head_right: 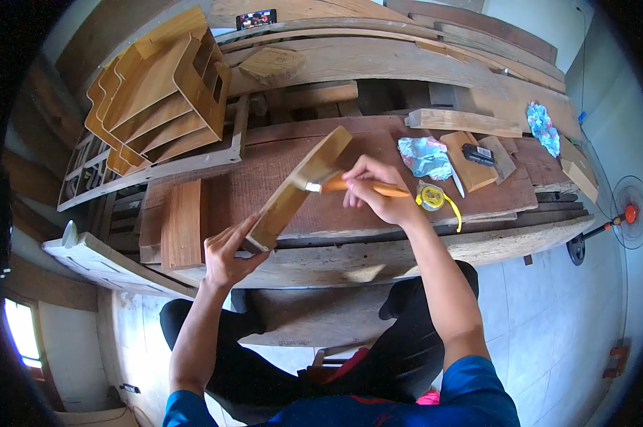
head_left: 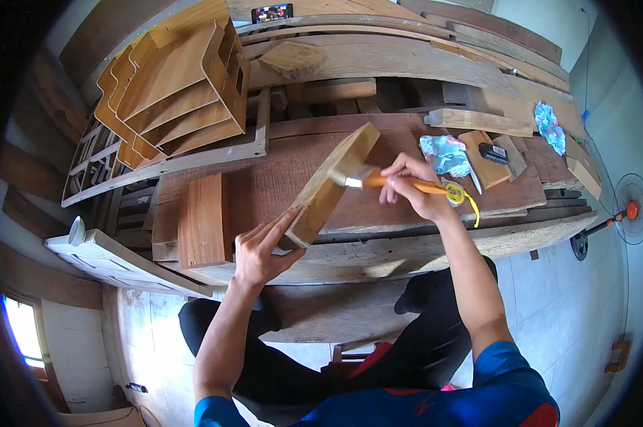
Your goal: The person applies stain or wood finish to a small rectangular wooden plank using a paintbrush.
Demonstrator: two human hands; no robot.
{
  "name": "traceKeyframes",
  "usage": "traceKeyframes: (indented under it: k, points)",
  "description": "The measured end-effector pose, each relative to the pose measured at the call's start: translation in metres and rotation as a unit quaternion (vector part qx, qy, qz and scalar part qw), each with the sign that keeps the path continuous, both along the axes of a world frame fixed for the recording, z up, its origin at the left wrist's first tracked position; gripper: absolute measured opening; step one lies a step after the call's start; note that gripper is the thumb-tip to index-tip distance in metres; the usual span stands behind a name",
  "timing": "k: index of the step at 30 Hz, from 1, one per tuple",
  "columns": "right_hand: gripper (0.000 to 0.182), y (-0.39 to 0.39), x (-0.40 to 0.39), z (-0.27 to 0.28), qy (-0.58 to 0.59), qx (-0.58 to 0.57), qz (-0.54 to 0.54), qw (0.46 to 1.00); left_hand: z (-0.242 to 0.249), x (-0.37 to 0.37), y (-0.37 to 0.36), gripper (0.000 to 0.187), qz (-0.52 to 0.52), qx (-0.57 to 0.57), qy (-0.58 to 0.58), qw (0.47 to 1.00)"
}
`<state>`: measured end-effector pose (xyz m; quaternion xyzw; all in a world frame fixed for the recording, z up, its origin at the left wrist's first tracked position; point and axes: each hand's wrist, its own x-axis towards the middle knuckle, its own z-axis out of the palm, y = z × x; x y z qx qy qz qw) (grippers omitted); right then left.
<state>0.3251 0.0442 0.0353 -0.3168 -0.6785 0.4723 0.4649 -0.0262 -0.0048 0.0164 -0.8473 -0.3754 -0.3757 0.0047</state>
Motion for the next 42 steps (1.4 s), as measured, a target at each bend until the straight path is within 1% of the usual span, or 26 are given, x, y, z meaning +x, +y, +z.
traceKeyframes:
  k: [2,4,5,6,8,9,10,11,14,15,16,18,20,21,24,25,28,29,32,33,35,36,37,40,41,42]
  points:
    - [0.014,0.002,0.007,0.009,-0.002,-0.037,0.083,0.996,-0.001,-0.003,0.0,0.072,0.019,-0.027,-0.004,0.999]
    - [0.014,0.012,0.014,0.009,-0.005,-0.055,-0.071,0.996,0.001,-0.002,0.0,0.07,0.006,-0.026,-0.005,1.0]
    - [0.015,0.023,0.02,-0.003,-0.009,-0.013,-0.138,0.99,0.003,-0.001,-0.001,0.07,-0.001,-0.019,-0.001,1.0]
    - [0.014,0.032,0.019,-0.013,0.003,-0.009,-0.226,0.974,0.006,0.001,-0.001,0.071,-0.007,-0.011,0.004,1.0]
    - [0.016,0.04,0.024,-0.025,-0.018,0.03,-0.212,0.977,0.006,0.003,-0.001,0.07,-0.013,0.014,0.017,1.0]
    - [0.017,0.036,0.025,-0.021,0.028,-0.022,-0.113,0.993,0.005,0.004,-0.002,0.069,-0.009,0.015,0.019,1.0]
    - [0.018,0.03,0.025,-0.013,0.071,-0.075,-0.01,0.995,0.005,0.004,-0.002,0.069,-0.005,0.014,0.021,1.0]
    - [0.02,0.026,0.024,-0.003,0.05,-0.101,0.049,0.992,0.006,0.004,-0.003,0.07,-0.006,0.014,0.018,1.0]
    - [0.02,0.026,0.017,0.003,0.038,-0.097,-0.02,0.994,0.0,0.001,-0.001,0.07,0.003,0.001,0.015,1.0]
    - [0.02,0.031,0.019,0.0,0.018,-0.086,-0.09,0.992,0.0,0.001,-0.002,0.07,-0.001,0.005,0.018,1.0]
    - [0.019,0.04,0.017,-0.01,0.03,-0.064,-0.184,0.98,0.002,0.001,-0.002,0.07,-0.004,0.011,0.02,1.0]
    - [0.021,0.042,0.018,-0.014,-0.006,-0.032,-0.178,0.984,0.003,0.001,-0.001,0.07,-0.005,0.018,0.025,0.999]
    - [0.019,0.035,0.028,0.001,0.022,-0.094,-0.017,0.995,-0.001,-0.001,-0.001,0.07,-0.003,0.016,0.032,0.999]
    - [0.018,0.033,0.03,0.007,0.035,-0.127,0.065,0.989,0.0,-0.001,-0.001,0.071,-0.003,0.015,0.026,1.0]
    - [0.017,0.041,0.027,0.002,0.031,-0.077,-0.125,0.989,0.001,-0.001,0.001,0.07,-0.004,0.008,0.019,1.0]
    - [0.017,0.045,0.02,-0.004,0.007,-0.065,-0.239,0.969,0.001,-0.001,0.0,0.07,-0.004,0.009,0.022,1.0]
    - [0.018,0.038,0.02,-0.003,-0.013,-0.062,-0.163,0.984,0.001,-0.001,0.002,0.069,-0.003,0.015,0.025,1.0]
    - [0.02,0.035,0.023,0.0,0.023,-0.078,-0.069,0.994,0.001,-0.002,0.002,0.069,-0.004,0.017,0.023,1.0]
    - [0.017,0.037,0.016,0.004,0.024,-0.034,-0.1,0.994,0.003,-0.001,0.002,0.071,-0.005,0.018,0.027,0.999]
    - [0.014,0.044,0.01,-0.006,0.005,0.006,-0.19,0.982,0.004,0.0,0.001,0.072,-0.006,0.018,0.03,0.999]
    - [0.013,0.046,0.017,-0.016,-0.022,-0.024,-0.201,0.979,0.003,0.001,0.0,0.073,-0.011,0.023,0.04,0.999]
    - [0.013,0.046,0.016,-0.012,-0.035,-0.037,-0.205,0.977,0.003,0.0,0.001,0.073,-0.012,0.027,0.045,0.999]
    - [0.015,0.041,0.019,-0.008,-0.039,-0.021,-0.155,0.987,0.004,-0.001,0.002,0.073,-0.011,0.024,0.041,0.999]
    - [0.017,0.038,0.026,0.006,0.024,-0.064,-0.042,0.997,0.003,-0.002,0.001,0.072,-0.004,0.007,0.022,1.0]
    - [0.019,0.041,0.025,0.004,0.024,-0.057,-0.094,0.994,0.004,-0.001,0.001,0.071,-0.005,0.001,0.014,1.0]
    - [0.017,0.047,0.024,-0.004,0.036,-0.053,-0.167,0.984,0.006,-0.001,0.002,0.069,-0.006,-0.003,0.005,1.0]
